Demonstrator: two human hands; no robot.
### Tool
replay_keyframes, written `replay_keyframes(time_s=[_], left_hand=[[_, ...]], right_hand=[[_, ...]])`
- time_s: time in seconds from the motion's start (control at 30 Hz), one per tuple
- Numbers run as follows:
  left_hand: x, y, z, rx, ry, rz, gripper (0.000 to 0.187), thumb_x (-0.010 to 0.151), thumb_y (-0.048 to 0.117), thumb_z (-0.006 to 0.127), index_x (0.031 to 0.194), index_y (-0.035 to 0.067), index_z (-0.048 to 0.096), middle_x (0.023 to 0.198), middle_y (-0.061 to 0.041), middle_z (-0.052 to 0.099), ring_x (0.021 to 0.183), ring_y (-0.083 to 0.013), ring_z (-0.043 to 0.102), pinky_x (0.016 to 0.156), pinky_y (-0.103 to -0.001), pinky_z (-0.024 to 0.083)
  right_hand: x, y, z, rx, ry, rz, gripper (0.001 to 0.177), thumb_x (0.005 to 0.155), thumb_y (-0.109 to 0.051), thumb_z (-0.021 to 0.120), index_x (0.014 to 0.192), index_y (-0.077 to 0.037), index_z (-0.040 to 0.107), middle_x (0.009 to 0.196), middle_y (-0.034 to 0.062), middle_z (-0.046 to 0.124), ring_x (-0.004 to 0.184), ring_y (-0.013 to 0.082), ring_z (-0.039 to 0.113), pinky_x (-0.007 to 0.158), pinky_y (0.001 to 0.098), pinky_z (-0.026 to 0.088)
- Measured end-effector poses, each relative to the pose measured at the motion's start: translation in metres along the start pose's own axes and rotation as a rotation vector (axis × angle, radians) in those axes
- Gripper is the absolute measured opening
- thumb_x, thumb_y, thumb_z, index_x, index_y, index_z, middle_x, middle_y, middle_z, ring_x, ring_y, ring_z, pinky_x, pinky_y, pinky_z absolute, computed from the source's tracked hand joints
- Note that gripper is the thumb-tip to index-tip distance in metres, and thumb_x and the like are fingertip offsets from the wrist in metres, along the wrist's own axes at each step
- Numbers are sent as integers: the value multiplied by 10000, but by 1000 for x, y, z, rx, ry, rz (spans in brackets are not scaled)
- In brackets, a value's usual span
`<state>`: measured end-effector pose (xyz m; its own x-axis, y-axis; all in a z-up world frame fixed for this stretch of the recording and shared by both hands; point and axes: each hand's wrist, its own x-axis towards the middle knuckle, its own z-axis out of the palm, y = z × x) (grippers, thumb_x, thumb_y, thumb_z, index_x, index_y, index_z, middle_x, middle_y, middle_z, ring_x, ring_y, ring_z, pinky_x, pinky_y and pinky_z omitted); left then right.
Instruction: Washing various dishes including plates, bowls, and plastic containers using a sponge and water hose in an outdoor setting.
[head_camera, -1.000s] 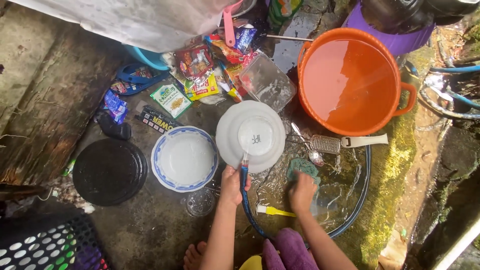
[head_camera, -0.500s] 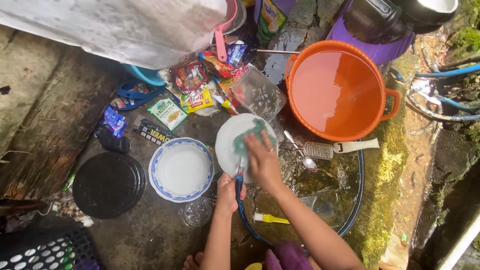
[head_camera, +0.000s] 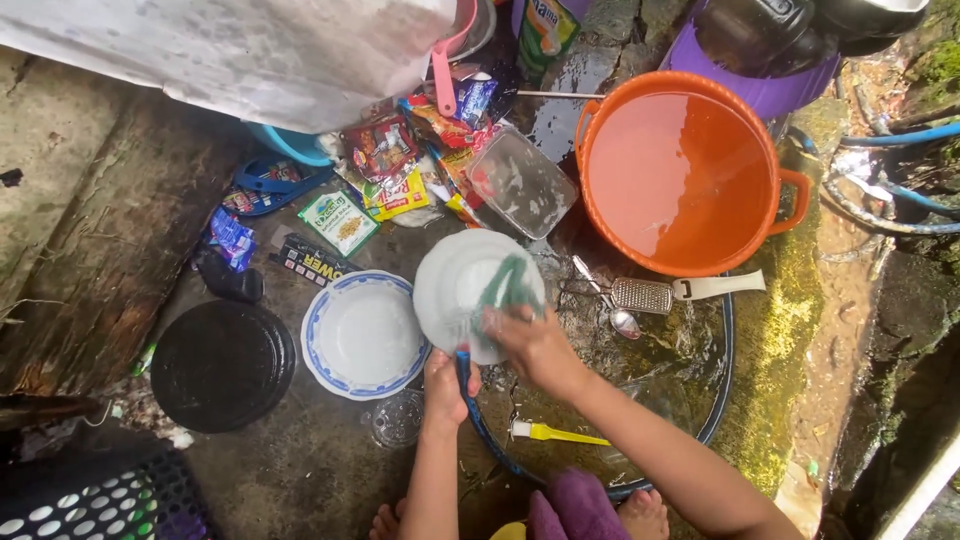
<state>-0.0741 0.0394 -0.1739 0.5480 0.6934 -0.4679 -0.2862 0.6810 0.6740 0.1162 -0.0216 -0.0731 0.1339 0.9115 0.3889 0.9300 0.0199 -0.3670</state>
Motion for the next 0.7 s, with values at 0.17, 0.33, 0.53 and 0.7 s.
replay_keyframes(time_s=[0.17, 0.33, 0.53, 0.7], left_hand=[[5, -7, -24, -65, -52, 83, 50, 996, 116, 512, 959, 149, 516, 392, -76, 404, 274, -167, 388, 324, -236, 295], [-9, 2, -11, -150, -134, 71, 55, 1005, 168, 511, 976, 177, 556, 387, -78, 415, 265, -154, 395, 300, -230, 303], [-28, 11, 5, -225, -99, 41, 107, 1038, 232, 550, 955, 172, 582, 499, -106, 587, 329, -169, 532, 301, -226, 350], [-67, 69, 25, -88, 124, -53, 280, 1090, 354, 453, 963, 124, 549, 1088, -260, 759, 441, -261, 666, 312, -270, 427]], right_hand=[[-73, 31, -5, -120, -239, 371, 178, 706, -264, 751, 884, -262, 755, 928, -13, 797, 973, 283, 698, 1112, 731, 227], [2, 17, -49, 1135, -362, 1107, 804, 827, -451, 775, 1413, 48, 544, 1383, 297, 606, 1311, 465, 556, 1060, 639, 447], [45, 14, -40, 1449, -256, 975, 415, 866, -102, 741, 1241, 27, 618, 1147, 226, 712, 1050, 375, 703, 950, 614, 540], [88, -50, -50, 1112, -395, 621, 296, 858, -30, 760, 1142, 46, 735, 1037, 279, 747, 1024, 452, 720, 1004, 607, 507]])
